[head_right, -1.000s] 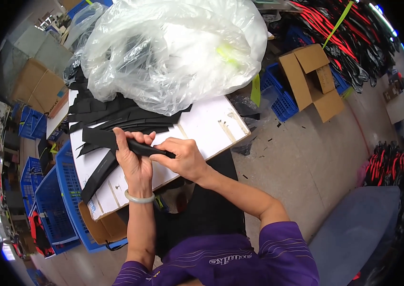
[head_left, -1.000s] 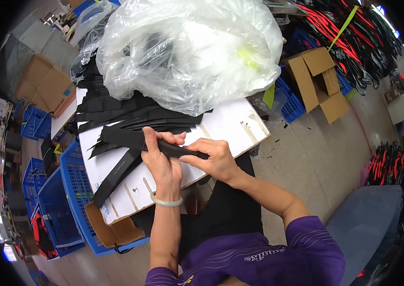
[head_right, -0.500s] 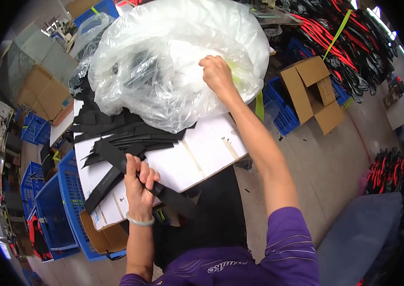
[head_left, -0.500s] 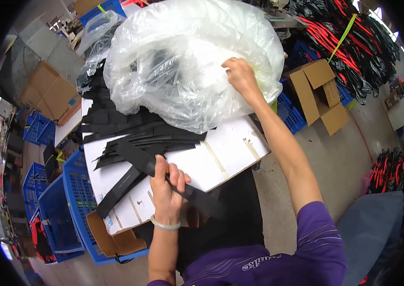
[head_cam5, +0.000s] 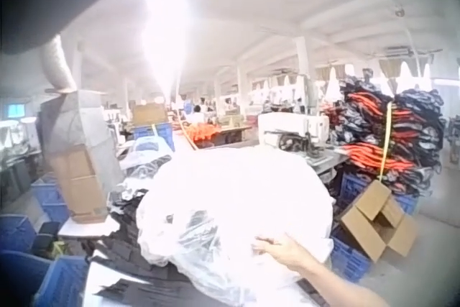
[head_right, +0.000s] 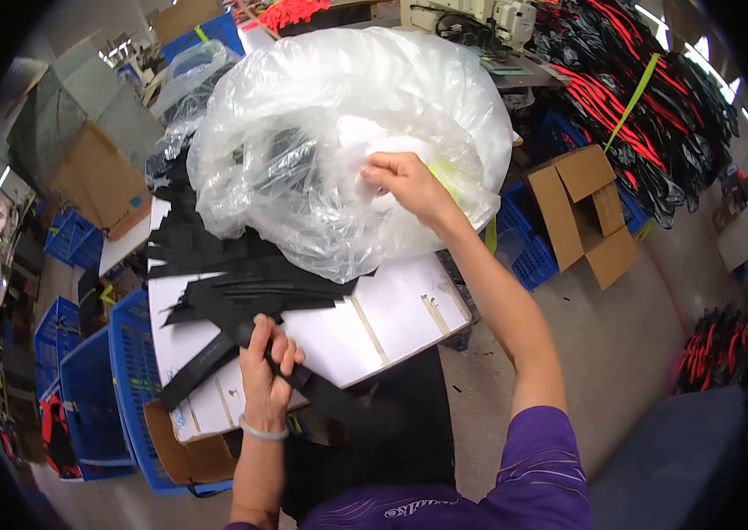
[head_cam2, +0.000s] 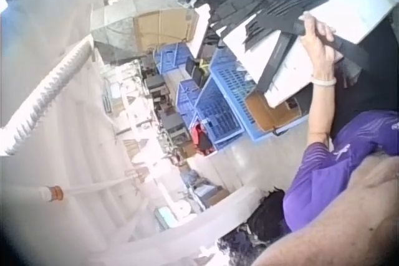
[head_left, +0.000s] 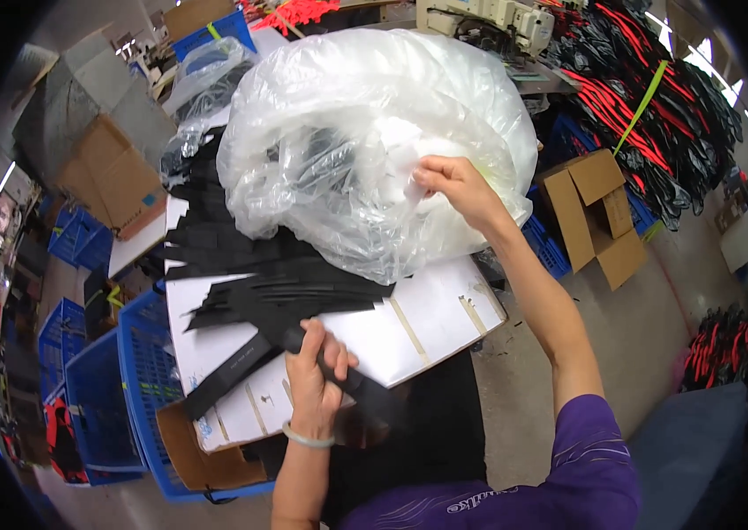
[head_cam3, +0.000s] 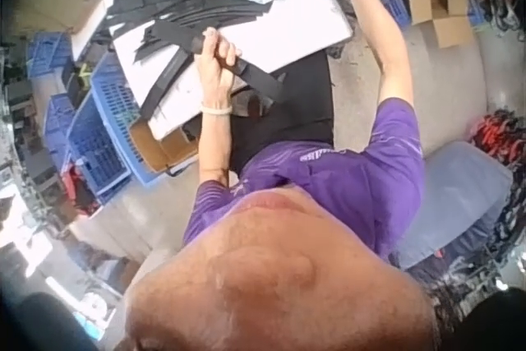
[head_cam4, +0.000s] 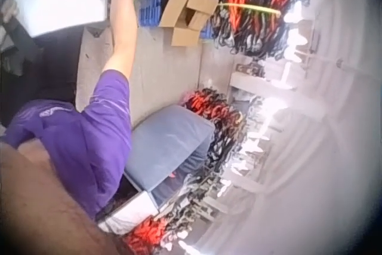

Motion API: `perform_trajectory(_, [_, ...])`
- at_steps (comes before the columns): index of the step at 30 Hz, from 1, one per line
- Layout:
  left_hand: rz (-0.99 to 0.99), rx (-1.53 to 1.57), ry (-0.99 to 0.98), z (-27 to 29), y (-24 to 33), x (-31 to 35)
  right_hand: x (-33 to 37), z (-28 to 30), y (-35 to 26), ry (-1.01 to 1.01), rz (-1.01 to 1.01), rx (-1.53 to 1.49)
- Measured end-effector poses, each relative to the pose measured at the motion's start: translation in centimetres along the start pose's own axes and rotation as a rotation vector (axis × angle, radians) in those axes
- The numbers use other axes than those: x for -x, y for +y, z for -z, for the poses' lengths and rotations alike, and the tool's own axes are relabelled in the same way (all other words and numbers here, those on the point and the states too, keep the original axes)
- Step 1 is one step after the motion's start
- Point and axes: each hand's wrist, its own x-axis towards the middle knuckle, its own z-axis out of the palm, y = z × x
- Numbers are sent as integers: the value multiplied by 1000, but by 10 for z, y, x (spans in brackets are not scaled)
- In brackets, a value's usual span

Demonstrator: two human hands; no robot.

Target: Attach adhesive padding to black straps at a factory workstation.

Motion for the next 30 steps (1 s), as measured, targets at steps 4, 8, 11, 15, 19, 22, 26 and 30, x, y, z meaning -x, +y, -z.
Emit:
perform_trajectory(4, [-119,-126,-136,-28,0,-11,48,-52,-55,-46,-58,-161])
perform_trajectory(8, [-203,-115,-235,-39,4,-7,69,-82,-59,-173,-109,-302])
perform_trajectory(11, [-220,-169,-218,-29,6,1,80,-106,-58,-192,-74,-254])
perform_trajectory(15, [-303,-230,-58,-20,8,9,89,-118,-43,1,138,123])
perform_trajectory(19, [-326,-196,30,-12,11,13,107,-90,-27,400,13,-2])
perform_trajectory(22, [-297,-203,-5,-12,7,12,128,-63,-22,280,-44,509])
perform_trajectory(26, [-207,-291,-96,-13,-1,18,125,-103,-50,-21,44,0])
perform_trajectory(30, [-178,-317,-37,-17,-6,24,125,-120,-36,28,16,4])
